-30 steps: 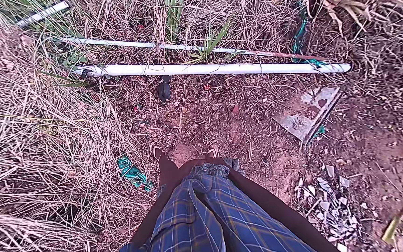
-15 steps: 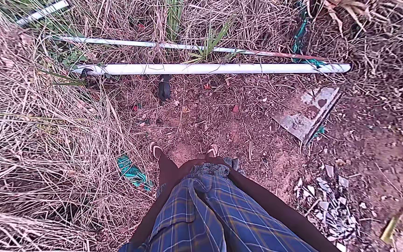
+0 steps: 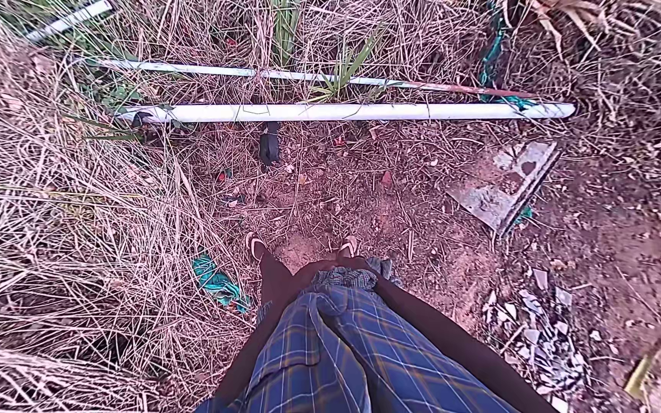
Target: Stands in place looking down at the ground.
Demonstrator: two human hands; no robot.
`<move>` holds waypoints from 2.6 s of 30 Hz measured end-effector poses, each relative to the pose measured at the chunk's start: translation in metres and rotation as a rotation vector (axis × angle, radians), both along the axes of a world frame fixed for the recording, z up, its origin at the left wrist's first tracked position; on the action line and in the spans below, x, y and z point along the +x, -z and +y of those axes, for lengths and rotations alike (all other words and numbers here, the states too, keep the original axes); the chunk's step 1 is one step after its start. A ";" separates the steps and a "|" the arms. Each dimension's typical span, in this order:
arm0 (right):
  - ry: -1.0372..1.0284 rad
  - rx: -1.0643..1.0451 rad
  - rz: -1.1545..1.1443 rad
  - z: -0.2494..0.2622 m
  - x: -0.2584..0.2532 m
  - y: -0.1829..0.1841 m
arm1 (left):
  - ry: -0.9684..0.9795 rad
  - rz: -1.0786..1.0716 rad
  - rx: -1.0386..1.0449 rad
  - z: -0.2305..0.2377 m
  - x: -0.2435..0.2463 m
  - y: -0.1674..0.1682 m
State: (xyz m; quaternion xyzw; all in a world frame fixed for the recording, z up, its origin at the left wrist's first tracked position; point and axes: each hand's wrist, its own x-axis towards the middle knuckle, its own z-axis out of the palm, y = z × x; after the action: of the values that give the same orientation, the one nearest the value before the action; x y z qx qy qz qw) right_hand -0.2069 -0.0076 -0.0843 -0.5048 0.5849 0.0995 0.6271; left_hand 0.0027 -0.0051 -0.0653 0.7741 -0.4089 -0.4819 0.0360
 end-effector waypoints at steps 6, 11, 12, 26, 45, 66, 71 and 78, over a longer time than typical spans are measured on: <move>-0.145 0.065 -0.014 -0.007 0.000 0.004 | 0.025 0.404 0.028 -0.006 -0.017 -0.048; -0.108 0.044 0.013 -0.006 0.002 -0.002 | 0.051 0.613 0.038 -0.006 -0.005 -0.036; -0.111 0.041 0.008 -0.006 0.001 -0.003 | 0.051 0.420 -0.011 -0.002 -0.002 -0.028; -0.062 0.014 -0.008 -0.001 -0.002 -0.002 | 0.018 0.188 -0.019 0.000 -0.002 -0.019; -0.195 0.025 0.007 -0.006 0.003 -0.005 | 0.013 -0.076 0.001 0.016 0.009 0.029; -0.220 0.051 0.037 -0.007 0.004 0.002 | 0.005 0.346 0.045 -0.004 -0.007 -0.039; -0.256 0.020 0.028 -0.004 0.002 0.011 | 0.071 0.501 0.063 -0.002 -0.002 -0.030; -0.188 0.041 0.023 -0.004 0.003 0.004 | 0.034 0.316 0.035 -0.005 -0.006 -0.045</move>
State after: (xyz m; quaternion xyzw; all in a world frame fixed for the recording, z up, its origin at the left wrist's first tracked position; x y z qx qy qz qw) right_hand -0.2042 -0.0119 -0.0880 -0.5431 0.5400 0.1757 0.6185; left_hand -0.0035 -0.0105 -0.0201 0.6821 -0.4027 -0.6053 0.0782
